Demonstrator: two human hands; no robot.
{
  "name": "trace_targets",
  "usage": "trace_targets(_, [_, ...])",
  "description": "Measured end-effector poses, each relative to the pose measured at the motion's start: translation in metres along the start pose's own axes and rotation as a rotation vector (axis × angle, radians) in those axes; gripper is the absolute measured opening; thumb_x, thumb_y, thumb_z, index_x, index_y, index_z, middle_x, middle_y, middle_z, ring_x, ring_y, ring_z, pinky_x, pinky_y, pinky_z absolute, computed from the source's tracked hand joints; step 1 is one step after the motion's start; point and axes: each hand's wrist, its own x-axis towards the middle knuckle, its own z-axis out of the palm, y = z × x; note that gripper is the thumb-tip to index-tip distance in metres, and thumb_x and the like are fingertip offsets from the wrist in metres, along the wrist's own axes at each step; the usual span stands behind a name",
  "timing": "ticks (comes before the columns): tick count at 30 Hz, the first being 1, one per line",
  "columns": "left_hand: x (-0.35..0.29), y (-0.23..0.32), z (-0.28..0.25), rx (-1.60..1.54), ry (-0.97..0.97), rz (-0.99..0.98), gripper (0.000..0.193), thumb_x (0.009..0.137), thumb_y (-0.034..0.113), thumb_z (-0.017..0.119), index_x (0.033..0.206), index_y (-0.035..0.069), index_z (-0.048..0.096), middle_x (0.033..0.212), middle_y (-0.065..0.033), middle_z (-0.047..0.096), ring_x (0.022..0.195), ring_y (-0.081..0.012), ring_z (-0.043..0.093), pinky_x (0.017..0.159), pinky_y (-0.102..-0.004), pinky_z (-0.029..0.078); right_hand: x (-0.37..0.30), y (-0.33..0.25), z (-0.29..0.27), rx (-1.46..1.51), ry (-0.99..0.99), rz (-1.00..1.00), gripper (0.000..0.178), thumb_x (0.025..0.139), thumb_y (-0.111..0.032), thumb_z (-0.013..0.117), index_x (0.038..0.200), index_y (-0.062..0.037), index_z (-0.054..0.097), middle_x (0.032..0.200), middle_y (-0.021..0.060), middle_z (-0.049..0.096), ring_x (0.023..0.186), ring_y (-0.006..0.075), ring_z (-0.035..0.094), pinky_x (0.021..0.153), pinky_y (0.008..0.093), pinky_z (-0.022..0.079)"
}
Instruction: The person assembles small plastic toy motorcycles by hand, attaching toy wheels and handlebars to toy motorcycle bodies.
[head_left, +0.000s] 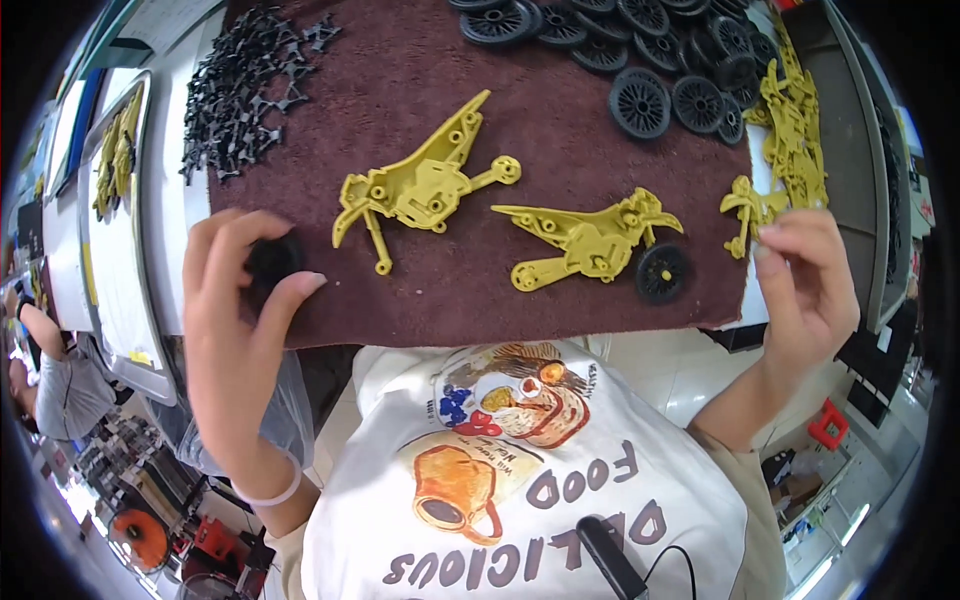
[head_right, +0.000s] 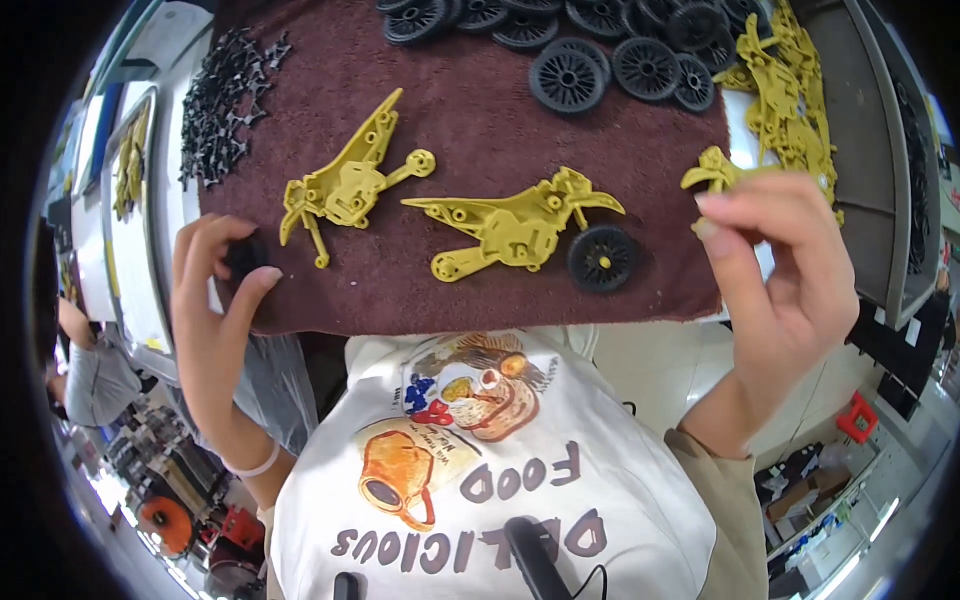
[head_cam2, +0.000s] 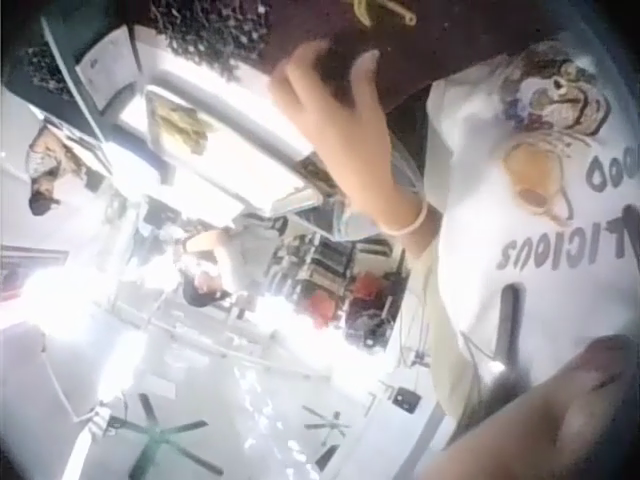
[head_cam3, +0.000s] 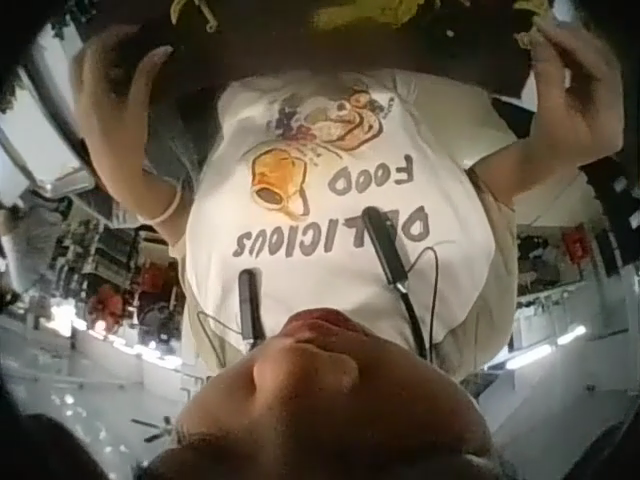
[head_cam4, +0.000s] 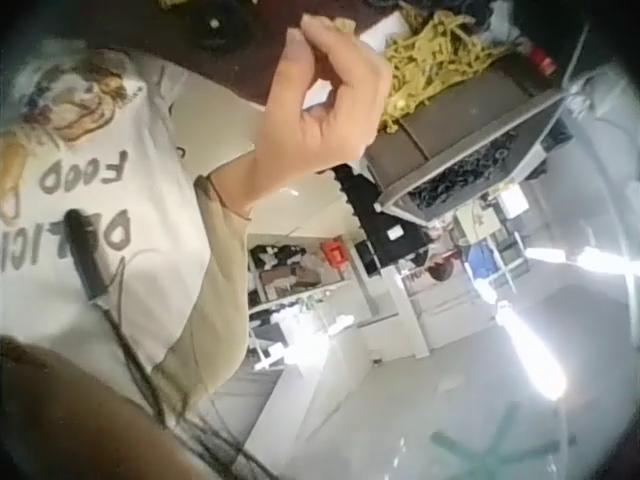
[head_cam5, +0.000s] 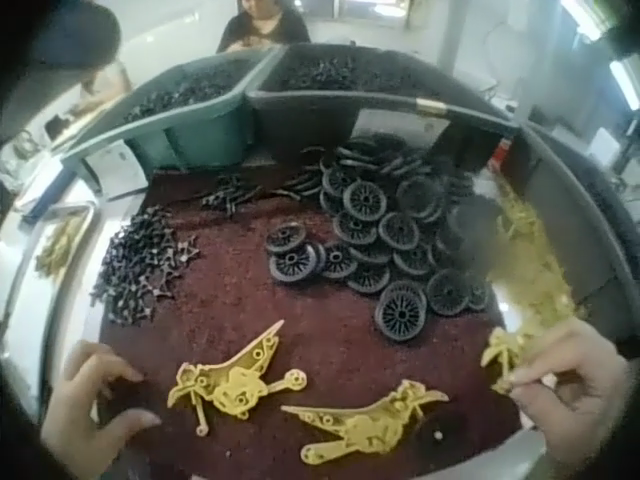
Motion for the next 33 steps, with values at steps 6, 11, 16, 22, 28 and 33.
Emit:
trace_targets(6, [-0.012,0.04,-0.008,-0.398,0.078,-0.022,0.037,0.061,0.006,0.08,0.094,0.001,0.064,0.096,-0.0128,0.056,0.083,-0.021,0.056,0.072,-0.0304,0.045,0.004,0.002,-0.007,0.135,-0.005,-0.018,0.018,0.076,0.011,0.063,0.093,0.0068,0.064,0.09,0.0131,0.061,0.08,0.0157,0.058,0.069,0.0217,0.044])
trace_targets(11, [0.014,0.077,0.05,-0.37,-0.067,0.33,0.041,0.061,0.003,0.081,0.1,0.002,0.066,0.104,-0.0115,0.058,0.092,-0.0253,0.06,0.078,-0.033,0.049,-0.01,-0.003,-0.011,0.125,-0.027,0.053,0.015,0.078,0.009,0.063,0.093,0.0067,0.064,0.092,0.0128,0.061,0.083,0.0157,0.057,0.072,0.023,0.044])
trace_targets(16, [0.005,0.077,0.064,-0.424,-0.018,0.3,0.043,0.057,-0.002,0.076,0.099,0.0,0.064,0.1,-0.0114,0.055,0.09,-0.027,0.056,0.074,-0.0352,0.048,-0.015,0.002,-0.017,0.119,-0.002,0.116,0.015,0.078,0.008,0.063,0.093,0.0061,0.064,0.094,0.0126,0.06,0.084,0.016,0.057,0.074,0.0233,0.043])
trace_targets(22, [0.002,0.075,0.066,-0.292,0.02,0.315,0.041,0.063,0.009,0.075,0.102,0.002,0.065,0.106,-0.0104,0.056,0.094,-0.0276,0.056,0.082,-0.0365,0.044,0.019,-0.007,-0.008,0.02,-0.159,0.013,0.015,0.076,0.006,0.065,0.092,0.0052,0.065,0.09,0.0114,0.062,0.08,0.0146,0.055,0.069,0.0229,0.041])
trace_targets(28, [0.01,0.037,0.022,-0.513,0.495,0.144,0.047,0.069,0.012,0.08,0.111,-0.001,0.063,0.107,-0.0115,0.062,0.087,-0.0193,0.059,0.077,-0.0278,0.049,0.08,-0.029,0.006,-0.197,-0.548,-0.168,0.021,0.075,-0.001,0.065,0.095,0.0001,0.064,0.095,0.0085,0.059,0.077,0.0147,0.052,0.068,0.0245,0.04])
trace_targets(33, [0.047,-0.048,-0.009,-0.179,0.364,-0.045,0.024,0.082,0.003,0.066,0.106,0.003,0.064,0.104,-0.0081,0.063,0.09,-0.0207,0.059,0.079,-0.0318,0.048,0.138,-0.031,0.056,-0.237,-0.636,-0.394,0.019,0.077,-0.005,0.065,0.095,-0.0016,0.063,0.093,0.0051,0.059,0.073,0.0149,0.052,0.064,0.0262,0.04])
